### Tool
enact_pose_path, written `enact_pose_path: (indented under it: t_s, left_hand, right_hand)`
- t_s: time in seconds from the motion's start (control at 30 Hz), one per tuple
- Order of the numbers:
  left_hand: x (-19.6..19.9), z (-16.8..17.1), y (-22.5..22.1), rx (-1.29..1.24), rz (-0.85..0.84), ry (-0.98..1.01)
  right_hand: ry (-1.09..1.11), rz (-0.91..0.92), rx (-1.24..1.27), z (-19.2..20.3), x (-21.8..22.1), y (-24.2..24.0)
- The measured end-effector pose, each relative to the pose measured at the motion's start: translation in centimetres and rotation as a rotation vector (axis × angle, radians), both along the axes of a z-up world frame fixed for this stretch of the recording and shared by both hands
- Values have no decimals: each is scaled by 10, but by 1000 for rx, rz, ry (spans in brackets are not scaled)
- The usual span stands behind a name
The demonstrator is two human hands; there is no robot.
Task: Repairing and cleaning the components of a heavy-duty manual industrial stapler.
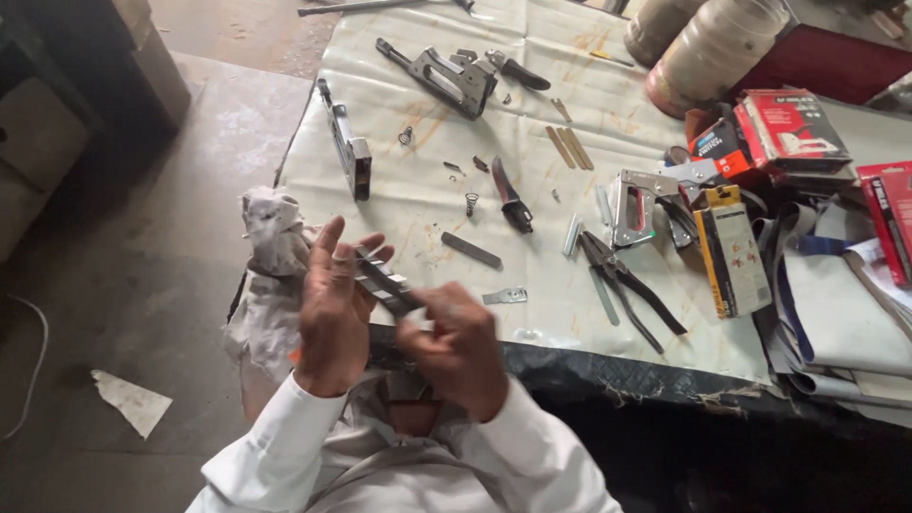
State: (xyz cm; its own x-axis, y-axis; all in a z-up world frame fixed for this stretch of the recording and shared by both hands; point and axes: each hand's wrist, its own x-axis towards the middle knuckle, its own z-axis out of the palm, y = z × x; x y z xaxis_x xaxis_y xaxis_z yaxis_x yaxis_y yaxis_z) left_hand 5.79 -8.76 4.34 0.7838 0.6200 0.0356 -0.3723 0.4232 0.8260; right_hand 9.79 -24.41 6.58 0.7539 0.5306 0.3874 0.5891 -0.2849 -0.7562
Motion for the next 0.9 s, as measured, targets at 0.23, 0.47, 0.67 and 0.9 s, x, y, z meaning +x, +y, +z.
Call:
enact_pose_path:
  t_s: [0.23, 0.47, 0.67, 0.9]
  left_hand:
    - [-47, -25, 39, 1103, 632, 302]
    - [-57, -36, 70, 1569, 619, 822]
    - [-65, -24, 67, 1430, 632, 564]
    - [-120, -65, 121, 752, 584, 245]
  right_hand:
    - [-889, -274, -424, -22, 72, -122]
    - [-271, -677, -468, -25, 80, -137]
    - [-273, -701, -471, -19, 66, -135]
    - [-394, -470, -667, -21, 39, -109]
